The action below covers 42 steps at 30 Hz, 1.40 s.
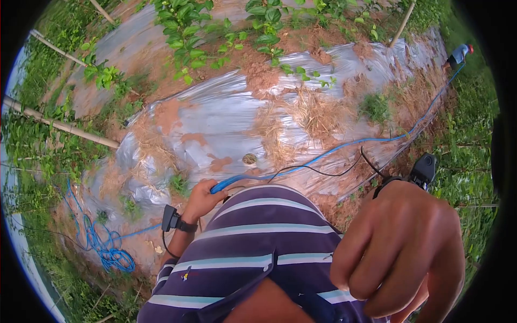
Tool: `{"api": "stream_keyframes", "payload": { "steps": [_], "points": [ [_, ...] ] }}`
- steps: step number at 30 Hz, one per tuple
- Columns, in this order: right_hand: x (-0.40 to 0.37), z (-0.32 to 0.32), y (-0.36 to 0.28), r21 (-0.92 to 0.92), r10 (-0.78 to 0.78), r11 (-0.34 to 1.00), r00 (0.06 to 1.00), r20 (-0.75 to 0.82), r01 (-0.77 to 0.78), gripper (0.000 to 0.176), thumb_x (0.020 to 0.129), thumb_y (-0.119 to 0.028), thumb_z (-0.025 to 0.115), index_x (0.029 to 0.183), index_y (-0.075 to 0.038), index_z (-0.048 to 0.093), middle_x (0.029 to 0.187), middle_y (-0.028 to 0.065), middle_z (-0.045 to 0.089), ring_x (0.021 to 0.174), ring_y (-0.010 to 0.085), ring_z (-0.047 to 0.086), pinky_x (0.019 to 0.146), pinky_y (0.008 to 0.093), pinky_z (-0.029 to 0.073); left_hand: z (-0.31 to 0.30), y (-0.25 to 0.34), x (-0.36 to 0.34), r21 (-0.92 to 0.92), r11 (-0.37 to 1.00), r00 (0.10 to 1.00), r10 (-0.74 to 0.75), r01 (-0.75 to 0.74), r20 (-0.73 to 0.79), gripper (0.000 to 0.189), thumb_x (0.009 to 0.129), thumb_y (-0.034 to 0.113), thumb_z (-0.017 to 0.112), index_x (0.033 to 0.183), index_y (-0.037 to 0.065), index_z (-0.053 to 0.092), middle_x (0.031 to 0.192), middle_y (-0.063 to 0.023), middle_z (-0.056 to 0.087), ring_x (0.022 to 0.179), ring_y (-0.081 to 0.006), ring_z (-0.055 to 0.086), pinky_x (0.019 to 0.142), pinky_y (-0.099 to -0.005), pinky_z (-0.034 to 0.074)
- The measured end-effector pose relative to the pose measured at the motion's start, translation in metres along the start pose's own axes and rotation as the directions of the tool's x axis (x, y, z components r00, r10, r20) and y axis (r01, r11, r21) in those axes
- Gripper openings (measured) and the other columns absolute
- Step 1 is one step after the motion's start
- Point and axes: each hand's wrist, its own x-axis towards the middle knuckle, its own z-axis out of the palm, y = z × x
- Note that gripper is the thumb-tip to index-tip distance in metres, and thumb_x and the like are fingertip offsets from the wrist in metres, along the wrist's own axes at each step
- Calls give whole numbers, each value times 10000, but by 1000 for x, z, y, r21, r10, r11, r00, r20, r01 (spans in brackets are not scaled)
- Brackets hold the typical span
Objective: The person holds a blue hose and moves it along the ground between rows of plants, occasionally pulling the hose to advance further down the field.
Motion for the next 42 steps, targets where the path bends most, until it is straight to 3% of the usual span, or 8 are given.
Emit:
{"api": "stream_keyframes", "payload": {
  "steps": [9,12,24,27,29,34,36,42],
  "points": [
    [-7,9,3,-58,-39,998,994,-98,34,47,842,-139,722,844,-184,736,526,6,494,373,64,377,390,224,297,-6,32,0,-65,996,998,-57,58,27,211,772,186,736,754,-1,641,585,-58,568,556,-108,514,533,-287,417],
    [-4,3,10,-119,-178,978,984,-32,173,46,830,-136,735,857,-173,728,556,26,528,391,90,408,407,249,334,-3,26,0,-77,994,997,-71,73,34,215,775,184,736,741,-5,639,575,-56,563,547,-108,511,528,-287,415],
    [2,-22,13,234,-47,972,944,326,-32,169,754,30,722,866,-46,621,712,156,650,526,200,588,534,386,529,-2,22,-3,-16,998,998,-61,61,21,237,769,216,736,749,-2,644,580,-76,568,554,-126,523,542,-301,426],
    [-9,-6,16,39,-264,964,964,37,262,53,894,-205,688,883,-201,740,565,15,554,383,78,410,387,236,336,-2,22,-4,-44,998,999,-53,54,12,243,768,227,735,768,-1,650,596,-80,577,563,-131,530,551,-304,432],
    [-9,-14,4,-156,-155,976,988,-7,152,168,756,10,731,838,-68,608,686,107,652,485,167,575,495,335,536,-1,15,-5,-61,996,998,-61,62,12,243,766,229,735,779,0,654,604,-84,582,568,-132,534,556,-304,435],
    [-5,-6,0,-532,-151,823,980,130,198,209,738,-119,803,735,-126,594,668,10,626,500,128,565,503,264,530,-1,20,-7,-38,996,996,-84,85,33,193,790,178,744,808,4,662,650,-40,597,618,-99,544,573,-282,433],
    [9,-2,-21,-862,314,494,948,58,-111,259,714,-223,843,710,-155,592,691,-39,580,608,109,568,547,221,506,-3,22,-8,7,999,998,-53,52,39,203,791,190,742,805,4,662,672,-59,602,629,-124,560,585,-295,442],
    [2,4,-28,-880,382,455,922,54,-137,289,682,-276,861,741,-175,596,696,-53,533,683,95,532,578,212,481,-4,20,-10,-24,997,997,-65,67,45,212,781,186,740,783,-4,647,679,-73,589,638,-130,550,588,-299,435]
  ]
}}
